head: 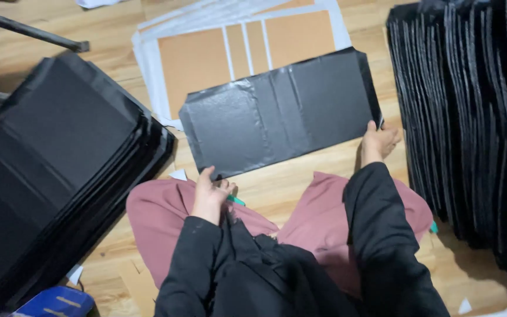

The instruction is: Folding and stacking black cardboard covers in a print shop finishing area.

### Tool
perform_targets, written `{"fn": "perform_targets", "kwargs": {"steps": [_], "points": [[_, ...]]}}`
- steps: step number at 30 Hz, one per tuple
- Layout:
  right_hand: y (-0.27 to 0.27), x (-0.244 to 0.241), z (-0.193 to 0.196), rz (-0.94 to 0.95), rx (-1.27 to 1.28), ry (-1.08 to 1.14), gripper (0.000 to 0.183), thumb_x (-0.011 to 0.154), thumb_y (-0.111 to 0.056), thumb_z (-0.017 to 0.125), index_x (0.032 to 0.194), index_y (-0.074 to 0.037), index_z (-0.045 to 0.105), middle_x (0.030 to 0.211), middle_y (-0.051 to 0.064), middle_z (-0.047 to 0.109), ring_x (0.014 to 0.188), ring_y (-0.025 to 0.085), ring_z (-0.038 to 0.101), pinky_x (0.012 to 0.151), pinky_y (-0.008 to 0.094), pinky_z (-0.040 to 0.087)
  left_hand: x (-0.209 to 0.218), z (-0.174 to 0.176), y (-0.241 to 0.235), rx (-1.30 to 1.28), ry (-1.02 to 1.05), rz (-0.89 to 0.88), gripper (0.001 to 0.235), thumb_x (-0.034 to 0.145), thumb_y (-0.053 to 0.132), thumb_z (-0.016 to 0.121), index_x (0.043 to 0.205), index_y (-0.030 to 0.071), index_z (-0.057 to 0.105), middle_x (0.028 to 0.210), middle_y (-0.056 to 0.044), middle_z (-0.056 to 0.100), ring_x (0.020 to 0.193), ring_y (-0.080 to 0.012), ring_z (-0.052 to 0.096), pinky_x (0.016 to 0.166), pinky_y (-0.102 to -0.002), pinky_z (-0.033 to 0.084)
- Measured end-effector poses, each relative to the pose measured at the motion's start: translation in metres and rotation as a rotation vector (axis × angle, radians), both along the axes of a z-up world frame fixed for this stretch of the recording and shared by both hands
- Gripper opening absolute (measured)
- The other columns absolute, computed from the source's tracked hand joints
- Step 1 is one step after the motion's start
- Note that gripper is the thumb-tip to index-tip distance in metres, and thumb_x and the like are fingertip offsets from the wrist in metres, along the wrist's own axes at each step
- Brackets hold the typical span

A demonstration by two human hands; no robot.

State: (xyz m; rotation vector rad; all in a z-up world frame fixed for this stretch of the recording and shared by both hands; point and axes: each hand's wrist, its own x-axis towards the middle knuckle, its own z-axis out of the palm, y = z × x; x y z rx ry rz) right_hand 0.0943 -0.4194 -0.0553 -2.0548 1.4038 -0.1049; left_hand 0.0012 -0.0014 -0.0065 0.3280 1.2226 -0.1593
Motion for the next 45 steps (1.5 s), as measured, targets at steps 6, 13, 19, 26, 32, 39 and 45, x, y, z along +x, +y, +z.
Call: {"fn": "perform_targets", "kwargs": {"steps": [6, 13, 19, 26, 32, 39, 45], "points": [[-0.006, 0.004, -0.003, -0.003, -0.019, 0.021, 0.016, 0.086, -0.032, 0.058, 0.094, -0.018, 0.059, 0.103, 0.003, 0.046, 0.108, 0.026, 0.047, 0.091, 0.036, 0.040, 0.001, -0.073, 0.008, 0.057, 0.121, 0.092, 0.062, 0.076, 0.010, 0.067, 0.122, 0.018, 0.027, 0.116, -0.005, 0.027, 0.115, -0.0322, 0.038, 0.097, -0.061, 0.027], [0.014, 0.010, 0.015, -0.362, 0.187, -0.399, 0.025, 0.088, -0.030, 0.044, 0.109, -0.016, 0.043, 0.116, 0.013, 0.052, 0.108, 0.035, 0.054, 0.084, 0.045, 0.052, 0.010, -0.067, 0.007, 0.084, 0.160, 0.053, 0.044, 0.079, 0.008, 0.063, 0.116, 0.010, 0.037, 0.112, -0.006, 0.038, 0.112, -0.0320, 0.047, 0.096, -0.054, 0.035], [-0.002, 0.003, 0.002, -0.687, 0.822, -0.794, 0.047, 0.083, -0.004, 0.062, 0.120, 0.005, 0.035, 0.115, 0.023, 0.040, 0.112, 0.041, 0.045, 0.089, 0.059, 0.037, 0.014, -0.047, -0.009, 0.113, 0.047, 0.053, 0.041, 0.084, 0.009, 0.061, 0.119, 0.004, 0.041, 0.111, -0.006, 0.043, 0.108, -0.0290, 0.052, 0.090, -0.041, 0.047], [0.028, -0.025, 0.029, -0.492, 0.928, -0.640, 0.038, 0.085, -0.007, 0.063, 0.116, 0.004, 0.044, 0.110, 0.013, 0.048, 0.115, 0.031, 0.050, 0.096, 0.055, 0.034, 0.021, 0.018, -0.019, 0.267, -0.081, 0.087, 0.043, 0.084, 0.008, 0.061, 0.120, 0.001, 0.039, 0.118, -0.010, 0.040, 0.113, -0.0311, 0.049, 0.096, -0.041, 0.044], [-0.005, -0.058, 0.010, 0.866, -0.034, -0.184, 0.029, 0.088, -0.036, 0.060, 0.103, -0.012, 0.055, 0.098, 0.008, 0.063, 0.096, 0.025, 0.058, 0.088, 0.037, 0.042, 0.047, -0.047, -0.009, 0.517, -0.236, 0.161, 0.032, 0.076, 0.012, 0.072, 0.095, 0.003, 0.048, 0.085, -0.007, 0.047, 0.073, -0.0186, 0.054, 0.070, -0.035, 0.058], [0.096, 0.010, 0.076, 0.012, 1.251, -0.676, 0.017, 0.083, -0.022, 0.070, 0.089, -0.009, 0.060, 0.074, -0.001, 0.060, 0.063, 0.007, 0.058, 0.065, 0.018, 0.057, 0.004, 0.110, 0.099, 0.690, -0.653, 0.347, 0.017, 0.078, 0.010, 0.066, 0.079, 0.007, 0.049, 0.074, -0.005, 0.060, 0.055, -0.0120, 0.057, 0.051, -0.022, 0.046], [0.328, 0.056, 0.128, 0.535, 1.173, -0.512, 0.015, 0.076, -0.023, 0.075, 0.082, -0.024, 0.061, 0.082, -0.007, 0.065, 0.079, 0.006, 0.066, 0.074, 0.024, 0.058, -0.086, 0.160, 0.266, 1.214, -0.338, 0.762, 0.017, 0.078, 0.011, 0.068, 0.069, 0.013, 0.054, 0.060, -0.002, 0.055, 0.053, -0.0122, 0.057, 0.046, -0.022, 0.047]]}}
